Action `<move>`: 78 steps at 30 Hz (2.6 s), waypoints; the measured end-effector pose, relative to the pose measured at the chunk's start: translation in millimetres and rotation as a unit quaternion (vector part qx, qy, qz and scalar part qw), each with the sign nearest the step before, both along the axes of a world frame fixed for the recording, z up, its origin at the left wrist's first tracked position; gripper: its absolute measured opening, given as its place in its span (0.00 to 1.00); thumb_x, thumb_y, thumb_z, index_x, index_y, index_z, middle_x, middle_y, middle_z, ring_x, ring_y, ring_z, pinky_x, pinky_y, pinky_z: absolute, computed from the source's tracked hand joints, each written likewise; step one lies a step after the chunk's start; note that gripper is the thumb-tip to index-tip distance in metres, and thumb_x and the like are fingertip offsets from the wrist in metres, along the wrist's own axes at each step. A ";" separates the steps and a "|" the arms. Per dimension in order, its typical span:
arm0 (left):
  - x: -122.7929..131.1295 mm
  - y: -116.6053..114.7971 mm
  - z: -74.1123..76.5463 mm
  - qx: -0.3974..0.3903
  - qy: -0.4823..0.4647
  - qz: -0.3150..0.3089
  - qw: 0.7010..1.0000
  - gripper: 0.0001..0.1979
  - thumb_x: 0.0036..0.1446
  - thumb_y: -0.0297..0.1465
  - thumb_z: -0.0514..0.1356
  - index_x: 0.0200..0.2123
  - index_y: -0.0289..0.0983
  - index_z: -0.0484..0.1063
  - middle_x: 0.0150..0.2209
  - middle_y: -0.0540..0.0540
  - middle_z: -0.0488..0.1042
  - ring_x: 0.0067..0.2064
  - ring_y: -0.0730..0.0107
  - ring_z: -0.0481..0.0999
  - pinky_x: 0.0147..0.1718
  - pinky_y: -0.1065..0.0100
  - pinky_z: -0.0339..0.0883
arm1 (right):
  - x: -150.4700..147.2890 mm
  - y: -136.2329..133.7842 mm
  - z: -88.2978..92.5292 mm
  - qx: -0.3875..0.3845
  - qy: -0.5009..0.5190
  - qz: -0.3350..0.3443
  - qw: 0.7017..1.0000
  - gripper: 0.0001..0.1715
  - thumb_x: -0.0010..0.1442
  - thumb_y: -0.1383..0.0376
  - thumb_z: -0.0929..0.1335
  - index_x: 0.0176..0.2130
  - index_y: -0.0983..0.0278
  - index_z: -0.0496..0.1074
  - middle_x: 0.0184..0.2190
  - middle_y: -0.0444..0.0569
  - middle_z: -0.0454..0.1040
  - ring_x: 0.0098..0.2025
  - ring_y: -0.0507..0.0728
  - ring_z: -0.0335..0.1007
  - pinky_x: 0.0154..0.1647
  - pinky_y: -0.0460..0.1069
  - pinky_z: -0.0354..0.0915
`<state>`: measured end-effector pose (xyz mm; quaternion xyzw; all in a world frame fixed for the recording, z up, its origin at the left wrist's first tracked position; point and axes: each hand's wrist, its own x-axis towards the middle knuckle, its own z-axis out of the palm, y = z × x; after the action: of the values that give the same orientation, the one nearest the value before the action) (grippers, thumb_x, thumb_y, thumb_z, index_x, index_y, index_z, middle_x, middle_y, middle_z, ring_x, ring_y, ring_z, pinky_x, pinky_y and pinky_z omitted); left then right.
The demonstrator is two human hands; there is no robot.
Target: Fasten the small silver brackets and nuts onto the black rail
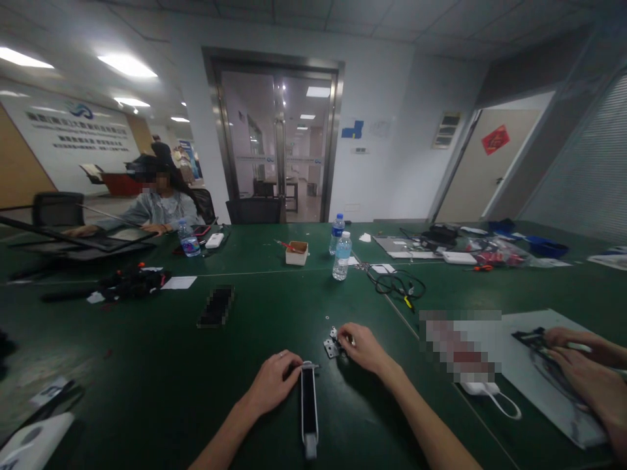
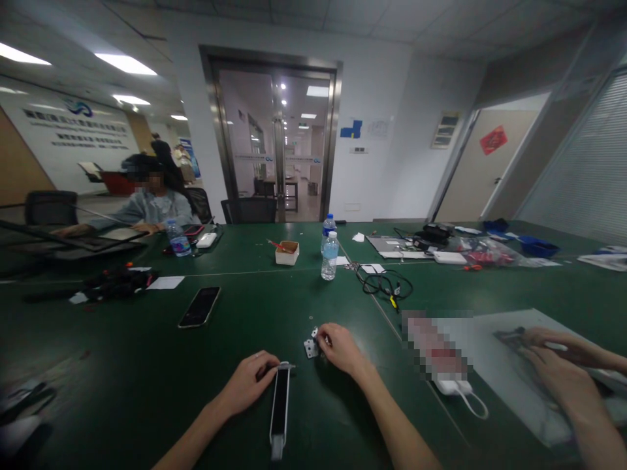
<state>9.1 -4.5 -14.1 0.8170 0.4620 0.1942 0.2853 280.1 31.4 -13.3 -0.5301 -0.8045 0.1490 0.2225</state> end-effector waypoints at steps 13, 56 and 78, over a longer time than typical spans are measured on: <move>4.4 1.3 1.2 0.020 0.002 0.002 1.000 0.10 0.64 0.33 0.53 0.40 0.39 0.74 0.37 0.48 0.75 0.37 0.66 0.72 0.37 0.68 0.66 | -36.3 -20.8 4.6 -0.101 0.053 0.134 0.984 0.11 0.51 0.72 0.65 0.35 0.65 0.75 0.26 0.44 0.74 0.26 0.50 0.67 0.28 0.42 0.61; 1.6 2.4 -3.5 0.031 -0.017 -0.003 0.999 0.10 0.64 0.32 0.53 0.39 0.38 0.74 0.36 0.49 0.73 0.34 0.68 0.71 0.34 0.70 0.65 | -51.5 -30.2 2.7 -0.042 0.018 0.135 0.990 0.13 0.60 0.69 0.64 0.44 0.62 0.74 0.38 0.48 0.77 0.40 0.55 0.71 0.42 0.47 0.64; 0.5 4.4 -7.4 0.018 -0.023 -0.005 1.000 0.11 0.65 0.34 0.53 0.40 0.38 0.74 0.36 0.48 0.73 0.34 0.68 0.70 0.32 0.70 0.64 | 16.4 5.9 -13.1 0.042 -0.099 -0.072 0.992 0.21 0.63 0.68 0.60 0.54 0.60 0.70 0.54 0.54 0.67 0.57 0.63 0.55 0.54 0.56 0.57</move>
<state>9.7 -0.1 -21.5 0.8198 0.4475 0.2197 0.2817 296.5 37.4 -26.4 -0.5887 -0.7880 0.0453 0.1744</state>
